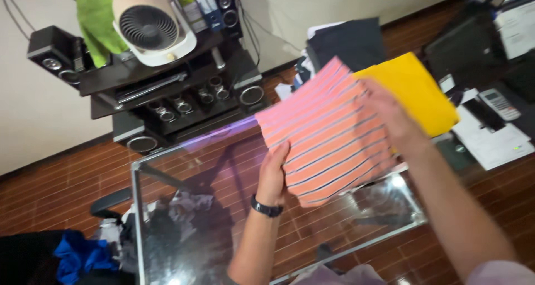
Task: The person folds a series of t-shirts and polo shirts one by one and places them onto an existing stack of folded laundry.
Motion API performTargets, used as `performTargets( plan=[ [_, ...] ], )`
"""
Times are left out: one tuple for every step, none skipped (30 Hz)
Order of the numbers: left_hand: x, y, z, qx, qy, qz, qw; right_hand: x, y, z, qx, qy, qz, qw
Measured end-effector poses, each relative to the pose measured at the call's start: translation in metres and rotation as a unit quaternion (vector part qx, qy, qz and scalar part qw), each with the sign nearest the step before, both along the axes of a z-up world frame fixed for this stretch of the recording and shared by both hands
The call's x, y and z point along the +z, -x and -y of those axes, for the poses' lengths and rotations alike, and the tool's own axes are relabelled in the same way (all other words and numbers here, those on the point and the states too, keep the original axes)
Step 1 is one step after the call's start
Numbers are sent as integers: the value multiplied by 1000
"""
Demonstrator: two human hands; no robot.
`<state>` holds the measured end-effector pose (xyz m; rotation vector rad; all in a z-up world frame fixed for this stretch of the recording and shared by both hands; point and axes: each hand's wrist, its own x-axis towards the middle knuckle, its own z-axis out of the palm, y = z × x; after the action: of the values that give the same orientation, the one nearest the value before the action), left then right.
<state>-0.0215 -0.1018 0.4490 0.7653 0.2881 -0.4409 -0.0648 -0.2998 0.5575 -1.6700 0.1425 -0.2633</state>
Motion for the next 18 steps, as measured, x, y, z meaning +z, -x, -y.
performTargets(
  plan=[
    [18,1,10,-1,2,1,1000,10,-6,23,-1,2,1,1000],
    [35,2,20,-63,49,57,995,21,-12,46,-37,14,-44,998],
    [53,3,30,-125,95,111,981,32,-19,69,-73,27,-90,993],
    [65,0,47,-126,97,113,981,59,-10,67,-74,28,-88,993],
    [77,-2,62,-145,92,100,980,85,-2,64,-116,87,-125,981],
    [89,-5,77,-165,86,86,979,111,7,60,-157,145,-163,963],
    [88,-9,94,-165,87,88,979,100,1,87,-158,146,-161,963],
    [87,-13,112,-165,80,90,979,88,-6,114,-123,107,-103,981],
    [86,-18,129,-166,72,92,979,76,-14,141,-86,68,-45,993],
    [67,-27,144,-165,73,93,979,67,-15,152,-86,69,-44,993],
    [46,-35,158,-158,30,72,984,57,-16,162,-81,87,-53,992],
    [26,-44,173,-150,-12,50,987,47,-18,173,-77,105,-61,990],
    [26,-44,169,-149,-13,50,987,15,-31,196,-75,104,-62,990],
    [26,-45,165,-196,-120,76,970,-17,-45,218,-59,58,-111,990],
    [25,-44,161,-241,-227,101,938,-50,-58,240,-43,10,-159,986],
    [3,-46,163,-241,-228,100,938,-76,-51,242,-42,9,-161,986],
    [-18,-51,164,-222,-213,121,944,-99,-48,244,-44,67,-138,987],
    [-38,-55,165,-204,-198,142,948,-123,-45,245,-46,125,-114,985]
  ],
)
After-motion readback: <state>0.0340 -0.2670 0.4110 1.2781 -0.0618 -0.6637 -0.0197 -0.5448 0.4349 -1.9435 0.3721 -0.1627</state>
